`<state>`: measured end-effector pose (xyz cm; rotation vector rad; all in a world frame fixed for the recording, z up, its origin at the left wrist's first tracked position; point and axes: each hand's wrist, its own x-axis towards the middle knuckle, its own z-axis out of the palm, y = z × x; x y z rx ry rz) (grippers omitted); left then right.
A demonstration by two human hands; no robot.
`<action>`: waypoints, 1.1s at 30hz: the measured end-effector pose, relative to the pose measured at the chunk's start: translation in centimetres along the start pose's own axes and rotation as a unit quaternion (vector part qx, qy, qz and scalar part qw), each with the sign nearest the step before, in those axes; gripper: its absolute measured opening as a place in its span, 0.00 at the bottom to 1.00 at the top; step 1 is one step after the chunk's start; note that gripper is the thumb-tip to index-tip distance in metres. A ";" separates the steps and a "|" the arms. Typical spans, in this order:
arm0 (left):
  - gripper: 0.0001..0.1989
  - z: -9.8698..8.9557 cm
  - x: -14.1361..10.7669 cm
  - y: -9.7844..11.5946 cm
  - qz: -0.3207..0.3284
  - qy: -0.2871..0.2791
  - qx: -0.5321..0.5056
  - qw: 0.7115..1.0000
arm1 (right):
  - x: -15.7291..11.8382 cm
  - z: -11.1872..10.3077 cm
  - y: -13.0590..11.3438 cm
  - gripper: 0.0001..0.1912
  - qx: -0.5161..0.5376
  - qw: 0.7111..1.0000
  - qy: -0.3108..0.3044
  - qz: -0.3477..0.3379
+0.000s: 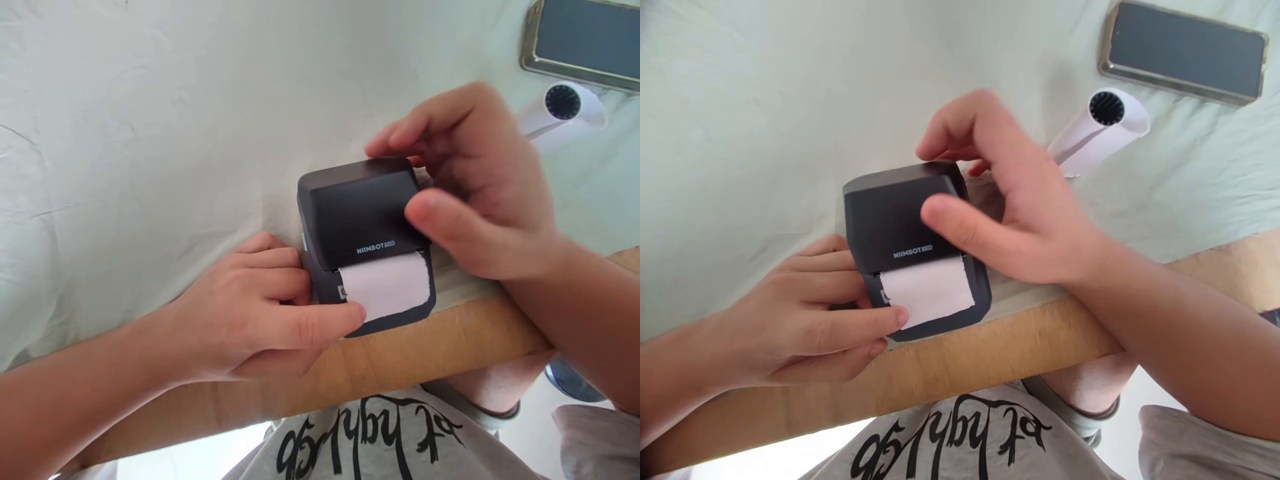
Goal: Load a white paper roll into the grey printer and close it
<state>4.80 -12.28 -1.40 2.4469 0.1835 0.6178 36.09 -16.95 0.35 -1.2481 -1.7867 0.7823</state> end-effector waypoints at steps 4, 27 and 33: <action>0.22 -0.5 1.1 -0.1 0.021 0.011 -0.006 1.000 | -0.1 -0.7 -0.3 0.26 -0.041 0.996 -0.079 -0.019; 0.11 -1.9 1.1 0.7 -0.087 0.000 0.023 0.996 | 0.0 -0.5 -1.2 0.20 -0.112 0.993 -0.026 -0.025; 0.21 -1.7 0.6 1.0 -0.168 0.045 0.078 0.982 | 0.3 -2.2 -0.1 0.29 -0.146 0.983 -0.107 0.040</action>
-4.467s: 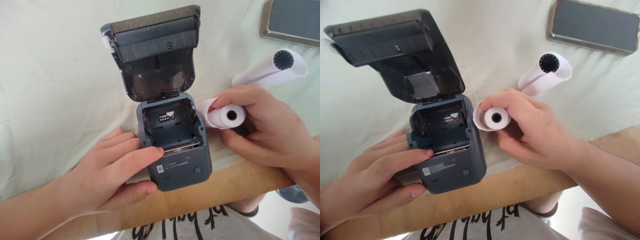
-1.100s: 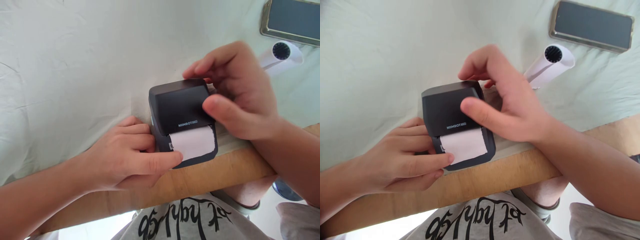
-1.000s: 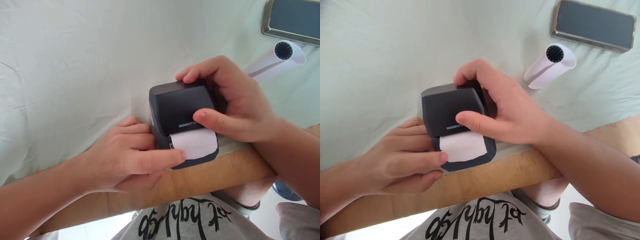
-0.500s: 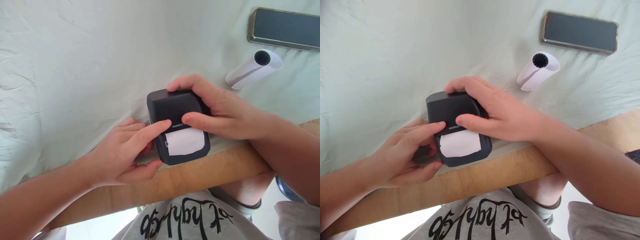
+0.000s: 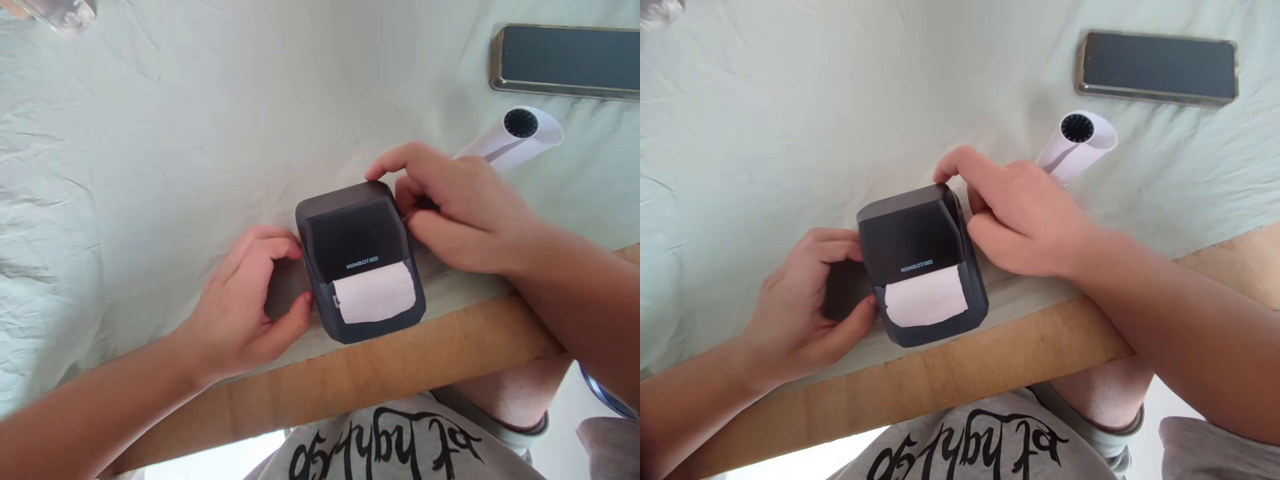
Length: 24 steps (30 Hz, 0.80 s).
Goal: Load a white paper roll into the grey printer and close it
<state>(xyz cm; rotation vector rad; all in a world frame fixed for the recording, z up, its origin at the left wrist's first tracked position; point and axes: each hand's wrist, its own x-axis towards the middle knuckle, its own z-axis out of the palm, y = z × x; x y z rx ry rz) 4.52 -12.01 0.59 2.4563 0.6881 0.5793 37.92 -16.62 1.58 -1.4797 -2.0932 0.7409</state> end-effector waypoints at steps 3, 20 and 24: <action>0.36 0.3 -0.5 0.2 -0.026 -0.002 0.022 0.999 | -0.3 -0.3 0.9 0.29 -0.033 0.998 -0.046 -0.011; 0.59 0.9 -1.6 -1.3 0.067 0.018 0.055 0.996 | -0.5 -0.3 1.5 0.49 -0.058 0.984 -0.027 -0.169; 0.58 0.7 -1.6 -1.1 0.039 -0.004 0.052 0.998 | 0.1 0.3 0.5 0.46 -0.033 0.991 -0.002 -0.129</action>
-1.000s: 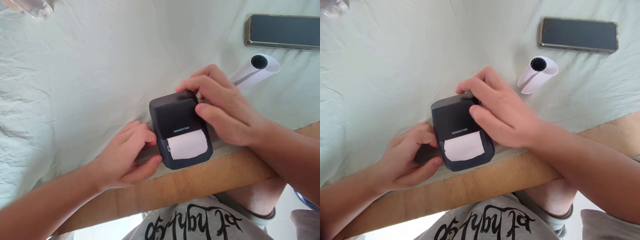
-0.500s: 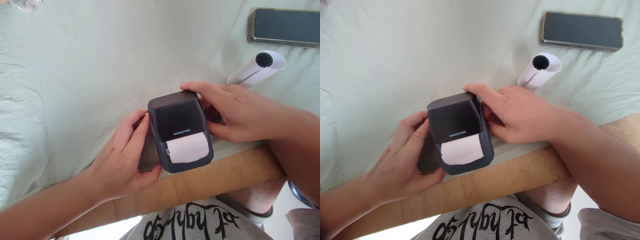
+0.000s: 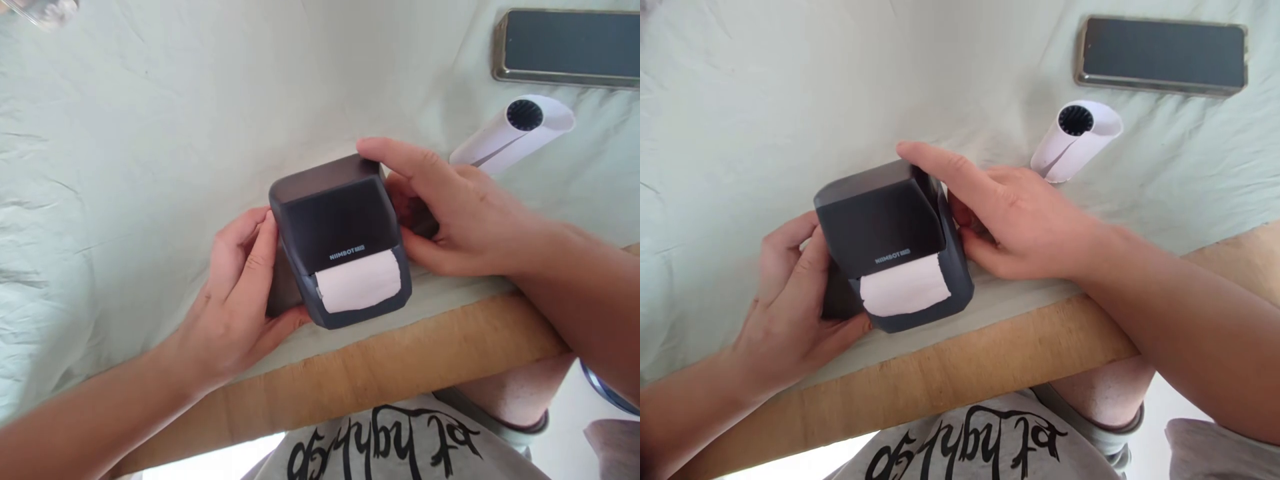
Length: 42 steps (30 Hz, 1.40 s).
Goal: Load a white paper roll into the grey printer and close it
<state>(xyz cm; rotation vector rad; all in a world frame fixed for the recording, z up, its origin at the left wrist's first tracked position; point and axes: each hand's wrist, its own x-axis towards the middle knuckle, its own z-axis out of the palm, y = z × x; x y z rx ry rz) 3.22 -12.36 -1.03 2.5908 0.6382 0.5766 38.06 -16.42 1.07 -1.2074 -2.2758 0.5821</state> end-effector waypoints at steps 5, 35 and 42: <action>0.56 0.5 -0.2 0.4 -0.111 0.006 -0.072 0.991 | 0.1 0.3 0.1 0.44 0.010 1.000 0.003 0.018; 0.03 -0.3 2.1 0.8 -0.190 0.142 -0.297 0.925 | -0.1 0.2 0.8 0.43 0.006 1.000 -0.003 0.004; 0.10 -0.9 1.6 1.1 -0.114 0.071 -0.152 0.979 | -0.1 0.2 0.5 0.42 0.017 0.999 0.002 0.027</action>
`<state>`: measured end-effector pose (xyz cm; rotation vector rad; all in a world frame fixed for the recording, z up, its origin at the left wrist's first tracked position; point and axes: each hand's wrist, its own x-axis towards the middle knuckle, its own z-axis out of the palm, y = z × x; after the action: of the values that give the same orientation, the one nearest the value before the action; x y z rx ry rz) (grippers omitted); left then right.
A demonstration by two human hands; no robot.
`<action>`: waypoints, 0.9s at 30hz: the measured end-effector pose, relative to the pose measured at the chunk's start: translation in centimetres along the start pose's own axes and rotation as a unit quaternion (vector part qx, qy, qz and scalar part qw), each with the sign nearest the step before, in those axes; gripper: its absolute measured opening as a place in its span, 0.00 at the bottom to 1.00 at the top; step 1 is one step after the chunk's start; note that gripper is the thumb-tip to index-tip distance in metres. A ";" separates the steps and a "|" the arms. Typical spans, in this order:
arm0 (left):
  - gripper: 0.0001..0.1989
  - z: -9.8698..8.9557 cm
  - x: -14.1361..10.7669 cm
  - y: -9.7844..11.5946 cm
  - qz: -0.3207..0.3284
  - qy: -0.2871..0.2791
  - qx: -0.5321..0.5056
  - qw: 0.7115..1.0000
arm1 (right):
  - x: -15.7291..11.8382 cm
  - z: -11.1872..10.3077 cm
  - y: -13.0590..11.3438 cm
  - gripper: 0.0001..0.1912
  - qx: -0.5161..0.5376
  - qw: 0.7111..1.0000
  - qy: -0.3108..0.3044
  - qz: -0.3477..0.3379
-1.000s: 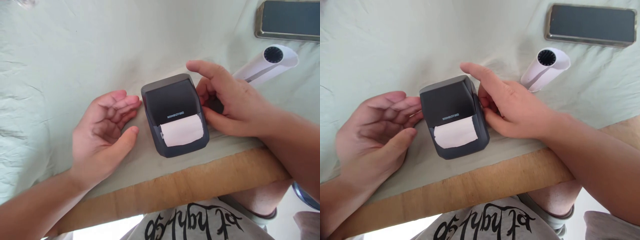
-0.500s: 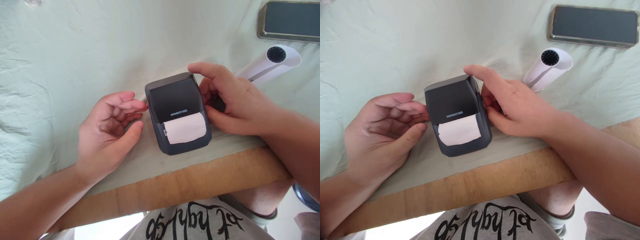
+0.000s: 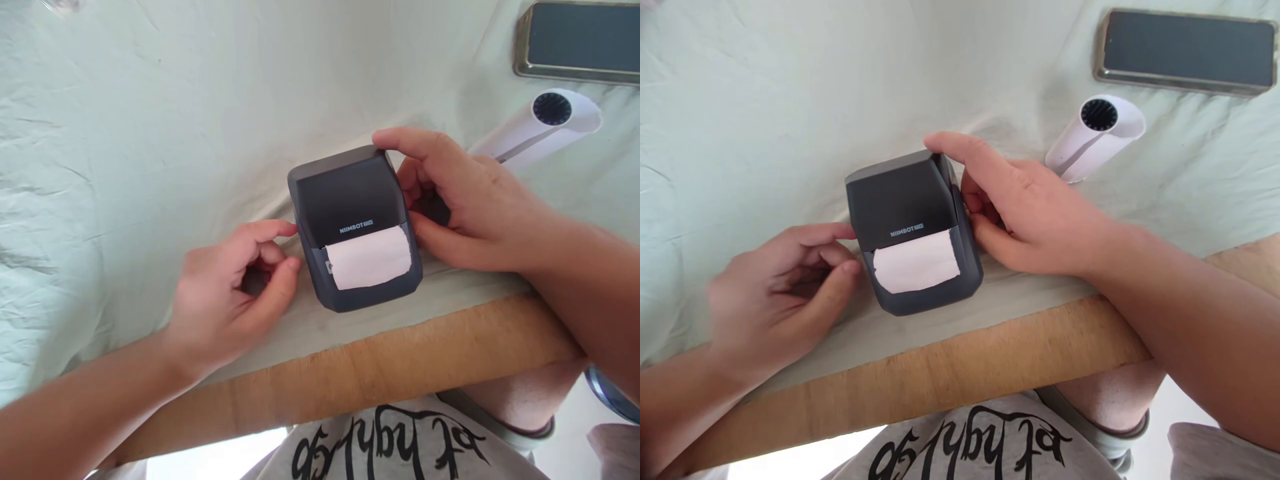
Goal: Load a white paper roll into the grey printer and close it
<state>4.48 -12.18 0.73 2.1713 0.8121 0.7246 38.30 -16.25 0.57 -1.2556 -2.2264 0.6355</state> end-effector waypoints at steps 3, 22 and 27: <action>0.20 0.1 -0.3 0.8 0.042 -0.032 0.128 0.990 | -0.1 -0.1 -0.1 0.41 -0.019 1.000 -0.010 -0.005; 0.32 0.4 -0.7 1.8 0.133 -0.053 0.342 0.929 | -0.1 -0.2 -0.2 0.39 -0.016 1.000 -0.007 -0.011; 0.30 0.8 -0.8 1.2 0.172 -0.048 0.348 0.920 | -0.1 -0.2 -0.1 0.40 -0.003 1.000 -0.001 -0.005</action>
<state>4.95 -13.74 0.95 3.0226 0.7072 0.5298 38.34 -16.35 0.77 -1.2454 -2.2372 0.6275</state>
